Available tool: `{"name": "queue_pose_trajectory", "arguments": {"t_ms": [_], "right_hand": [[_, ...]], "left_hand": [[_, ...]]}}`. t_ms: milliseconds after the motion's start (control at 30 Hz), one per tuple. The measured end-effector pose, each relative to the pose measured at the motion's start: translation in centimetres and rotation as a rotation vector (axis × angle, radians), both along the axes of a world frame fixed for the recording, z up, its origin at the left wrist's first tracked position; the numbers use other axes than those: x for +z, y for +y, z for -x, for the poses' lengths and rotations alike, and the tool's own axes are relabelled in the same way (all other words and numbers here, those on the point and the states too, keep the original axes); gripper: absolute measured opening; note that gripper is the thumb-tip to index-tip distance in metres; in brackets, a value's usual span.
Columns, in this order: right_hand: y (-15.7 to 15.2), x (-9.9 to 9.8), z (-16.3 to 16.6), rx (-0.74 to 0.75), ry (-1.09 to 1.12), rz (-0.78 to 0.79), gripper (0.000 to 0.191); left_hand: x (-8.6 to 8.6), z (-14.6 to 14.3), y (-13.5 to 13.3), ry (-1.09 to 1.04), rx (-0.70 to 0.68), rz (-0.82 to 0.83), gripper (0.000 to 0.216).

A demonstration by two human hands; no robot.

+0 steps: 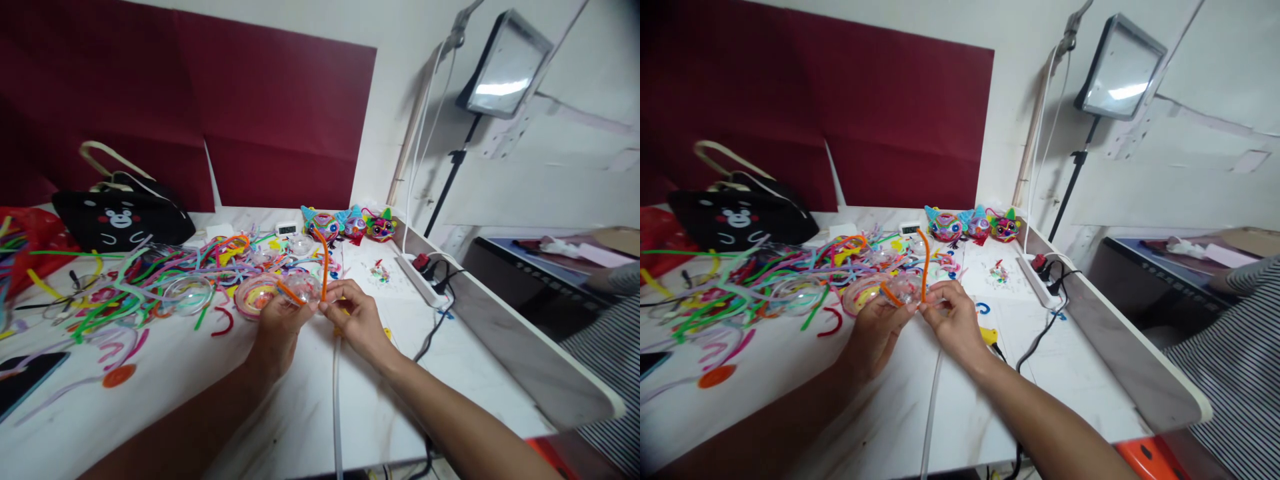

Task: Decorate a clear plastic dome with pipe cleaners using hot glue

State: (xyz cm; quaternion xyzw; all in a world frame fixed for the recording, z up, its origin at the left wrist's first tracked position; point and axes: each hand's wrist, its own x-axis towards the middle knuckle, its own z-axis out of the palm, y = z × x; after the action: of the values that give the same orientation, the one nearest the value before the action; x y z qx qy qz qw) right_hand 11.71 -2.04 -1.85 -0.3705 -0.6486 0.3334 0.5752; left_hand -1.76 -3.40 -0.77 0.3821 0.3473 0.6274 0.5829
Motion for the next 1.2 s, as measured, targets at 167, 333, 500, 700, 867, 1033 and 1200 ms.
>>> {"name": "queue_pose_trajectory", "arguments": {"t_ms": [167,333,500,700,867,1033,1200], "right_hand": [[-0.1,0.0,0.0,-0.011,-0.014,-0.005,0.003],[-0.3,0.0,0.0,-0.019,-0.047,-0.034,0.003],[-0.3,1.3,-1.5,-0.039,-0.110,-0.053,0.008],[0.2,2.8,-6.0,-0.031,-0.573,0.058,0.009],[-0.4,2.1,-7.8,0.025,-1.022,0.089,0.023],[-0.9,0.8,-6.7,-0.007,-1.275,0.145,0.051],[-0.5,-0.3,-5.6,-0.016,-1.387,0.103,0.060]], "left_hand": [[-0.2,-0.3,0.1,-0.022,-0.042,-0.029,0.032],[-0.6,-0.1,0.3,0.011,0.009,-0.010,0.032],[-0.1,0.2,0.4,-0.008,0.013,-0.017,0.038],[0.2,0.5,0.7,-0.023,0.028,-0.006,0.039],[0.0,0.9,1.1,-0.042,-0.002,-0.006,0.035],[-0.4,1.0,1.1,-0.063,-0.073,0.000,0.033],[-0.8,0.8,1.1,-0.066,-0.142,0.049,0.031]]}}
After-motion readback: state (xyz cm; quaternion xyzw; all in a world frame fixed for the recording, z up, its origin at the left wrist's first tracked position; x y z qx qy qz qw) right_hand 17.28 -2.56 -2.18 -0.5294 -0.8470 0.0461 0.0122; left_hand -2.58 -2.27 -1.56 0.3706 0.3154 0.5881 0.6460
